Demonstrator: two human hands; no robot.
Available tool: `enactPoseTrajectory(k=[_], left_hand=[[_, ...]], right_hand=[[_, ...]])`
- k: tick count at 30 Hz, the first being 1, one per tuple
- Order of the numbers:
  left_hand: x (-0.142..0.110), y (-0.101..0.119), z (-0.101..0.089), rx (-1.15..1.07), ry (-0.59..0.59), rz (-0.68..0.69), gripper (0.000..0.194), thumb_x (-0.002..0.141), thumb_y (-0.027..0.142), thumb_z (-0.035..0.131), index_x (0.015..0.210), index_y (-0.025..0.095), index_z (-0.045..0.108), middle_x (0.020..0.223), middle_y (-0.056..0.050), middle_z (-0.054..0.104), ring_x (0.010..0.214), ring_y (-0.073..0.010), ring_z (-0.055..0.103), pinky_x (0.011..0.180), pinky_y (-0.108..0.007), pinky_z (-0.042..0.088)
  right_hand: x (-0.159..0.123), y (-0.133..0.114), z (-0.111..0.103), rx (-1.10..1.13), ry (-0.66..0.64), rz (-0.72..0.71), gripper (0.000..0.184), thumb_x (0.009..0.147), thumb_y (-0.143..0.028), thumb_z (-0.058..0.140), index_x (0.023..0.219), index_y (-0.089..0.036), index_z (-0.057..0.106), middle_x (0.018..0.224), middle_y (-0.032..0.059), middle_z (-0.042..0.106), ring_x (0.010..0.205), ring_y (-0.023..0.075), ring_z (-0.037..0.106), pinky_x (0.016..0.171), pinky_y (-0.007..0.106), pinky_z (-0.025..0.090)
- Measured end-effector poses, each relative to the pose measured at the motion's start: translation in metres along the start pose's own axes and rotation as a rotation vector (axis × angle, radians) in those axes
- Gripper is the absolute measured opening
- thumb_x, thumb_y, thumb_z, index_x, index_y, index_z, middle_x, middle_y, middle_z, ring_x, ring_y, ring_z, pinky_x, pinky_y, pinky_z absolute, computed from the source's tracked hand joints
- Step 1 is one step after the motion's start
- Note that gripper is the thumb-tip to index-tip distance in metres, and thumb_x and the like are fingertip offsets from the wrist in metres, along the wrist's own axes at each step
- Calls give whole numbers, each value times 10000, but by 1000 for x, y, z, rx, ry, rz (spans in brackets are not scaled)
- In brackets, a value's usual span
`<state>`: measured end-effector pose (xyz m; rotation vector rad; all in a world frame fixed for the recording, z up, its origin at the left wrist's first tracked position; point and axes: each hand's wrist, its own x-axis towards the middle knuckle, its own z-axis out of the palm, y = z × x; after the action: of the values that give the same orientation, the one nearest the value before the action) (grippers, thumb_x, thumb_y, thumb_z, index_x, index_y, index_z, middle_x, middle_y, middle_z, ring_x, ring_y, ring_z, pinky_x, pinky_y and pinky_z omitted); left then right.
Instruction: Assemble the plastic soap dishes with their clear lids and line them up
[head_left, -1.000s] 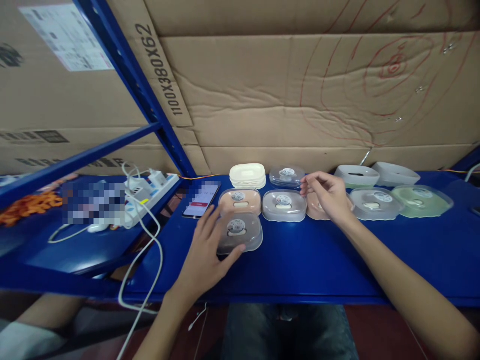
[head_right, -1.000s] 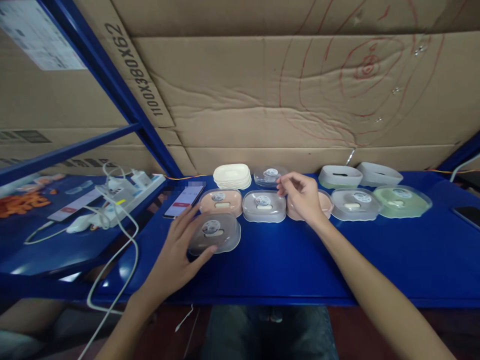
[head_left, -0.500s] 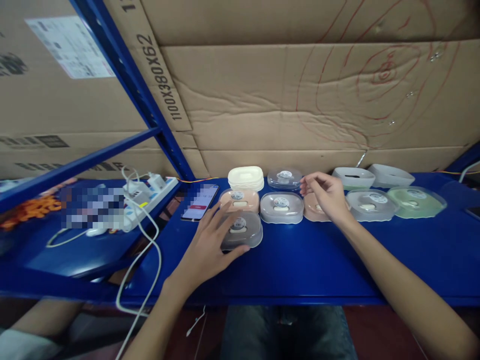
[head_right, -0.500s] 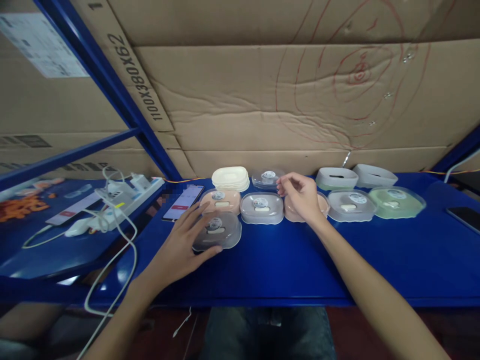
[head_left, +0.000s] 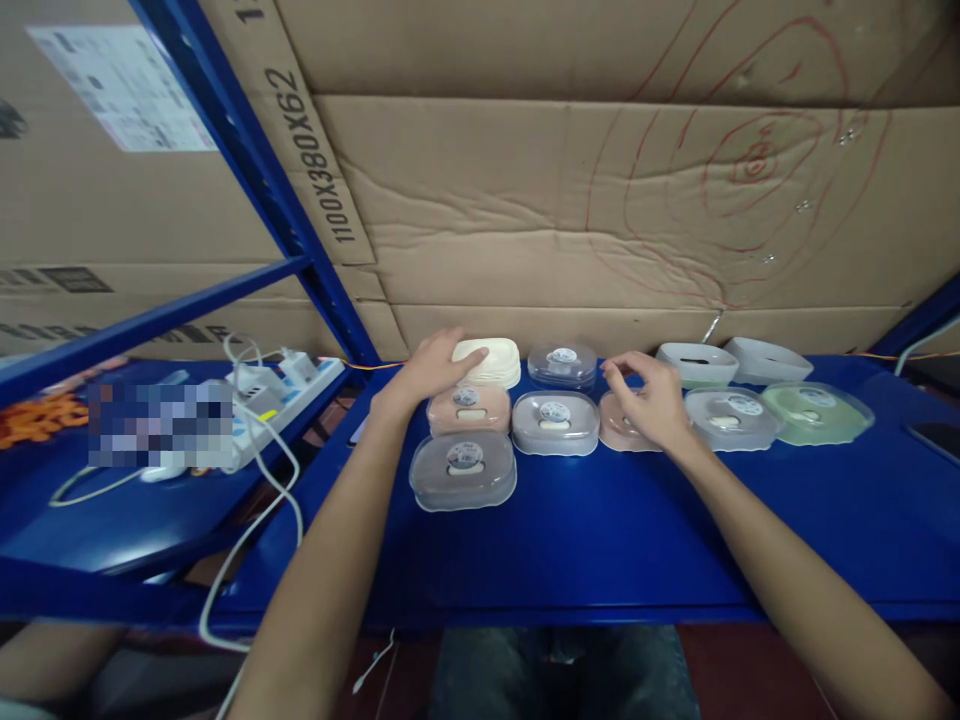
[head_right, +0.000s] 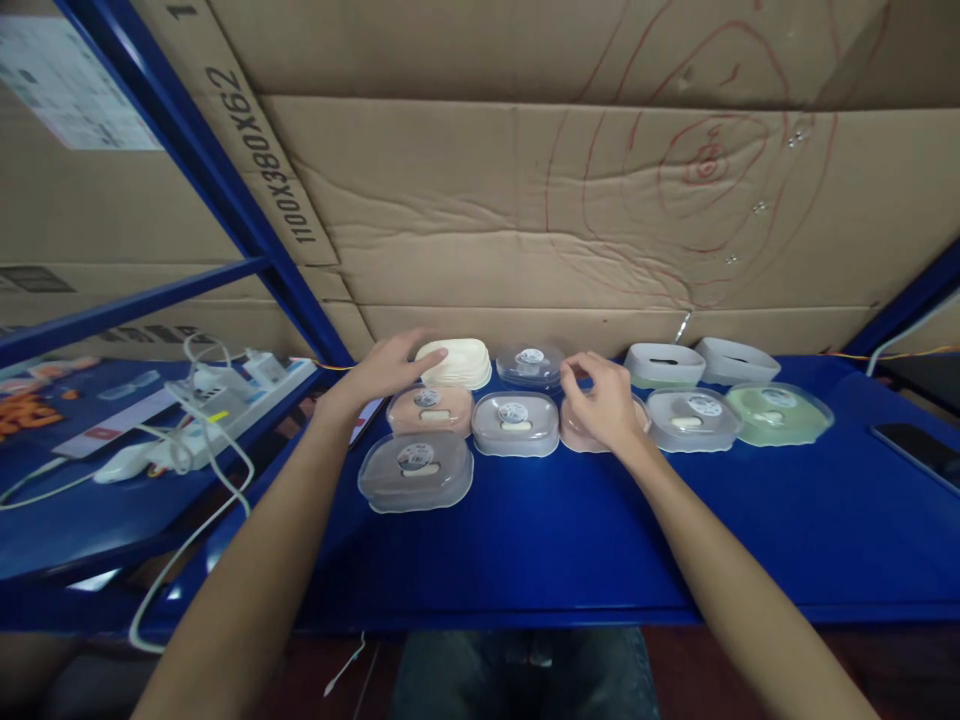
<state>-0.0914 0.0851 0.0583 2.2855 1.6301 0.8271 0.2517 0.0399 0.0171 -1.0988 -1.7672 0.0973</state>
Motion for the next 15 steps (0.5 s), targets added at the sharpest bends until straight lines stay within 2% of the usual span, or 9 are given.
enactPoseTrajectory(k=[5,10,12,15], left_hand=[[7,-24,9,17,37,-119,466,973,446,641,1333,168,740,1433,-162,749,1366,-358,678,1237,-464,424],[13,-47,17,52,98,-294,492,926,439,686,1298,122,747,1210,-180,816,1191,-347,747,1091,-430,529],[19,-55,19,54,96,-359,420,895,433,702,1163,120,785,1056,-164,829,1101,-342,767,1012,-406,557],[28,-62,24,24,45,-410,266,825,423,752,862,162,785,767,-113,777,937,-327,778,879,-371,577]], right_hand=[[2,-1,-2,-77,-4,-79,241,1022,-375,597,852,-261,724,889,75,816,880,283,751,863,458,561],[0,2,1,-107,-1,-114,239,1036,-357,589,865,-253,721,903,71,819,881,273,746,864,446,562],[1,3,1,-124,16,-128,239,1034,-345,585,867,-246,724,898,67,819,874,269,748,857,437,566],[5,6,-8,-169,43,-130,227,1022,-330,587,873,-242,734,886,65,817,860,267,754,843,428,574]])
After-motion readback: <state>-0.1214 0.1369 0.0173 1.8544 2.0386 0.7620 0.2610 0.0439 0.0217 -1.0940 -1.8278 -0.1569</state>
